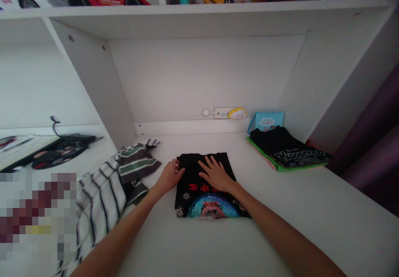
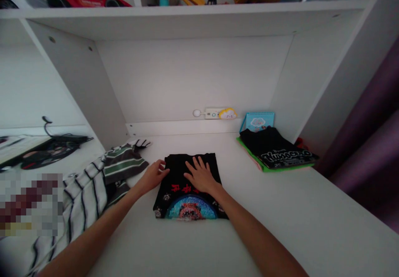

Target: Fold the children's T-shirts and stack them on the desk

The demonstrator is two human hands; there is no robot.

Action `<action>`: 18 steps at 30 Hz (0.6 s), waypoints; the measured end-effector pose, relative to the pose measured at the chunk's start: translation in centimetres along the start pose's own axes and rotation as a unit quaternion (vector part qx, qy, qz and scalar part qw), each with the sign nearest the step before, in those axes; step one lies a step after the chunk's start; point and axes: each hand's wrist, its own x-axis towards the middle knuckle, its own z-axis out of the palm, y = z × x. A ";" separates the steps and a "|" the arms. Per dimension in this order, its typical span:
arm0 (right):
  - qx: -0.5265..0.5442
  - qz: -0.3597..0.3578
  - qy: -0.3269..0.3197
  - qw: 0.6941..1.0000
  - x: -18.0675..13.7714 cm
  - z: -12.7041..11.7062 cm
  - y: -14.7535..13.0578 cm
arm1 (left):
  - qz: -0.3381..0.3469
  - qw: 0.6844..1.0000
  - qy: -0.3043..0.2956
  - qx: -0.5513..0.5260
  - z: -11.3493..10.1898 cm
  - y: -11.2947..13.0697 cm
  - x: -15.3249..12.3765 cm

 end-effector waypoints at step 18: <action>0.008 0.017 -0.021 1.000 -2.8 -2.8 -1.3 | 0.152 0.984 -0.047 0.080 -2.9 5.0 -11.1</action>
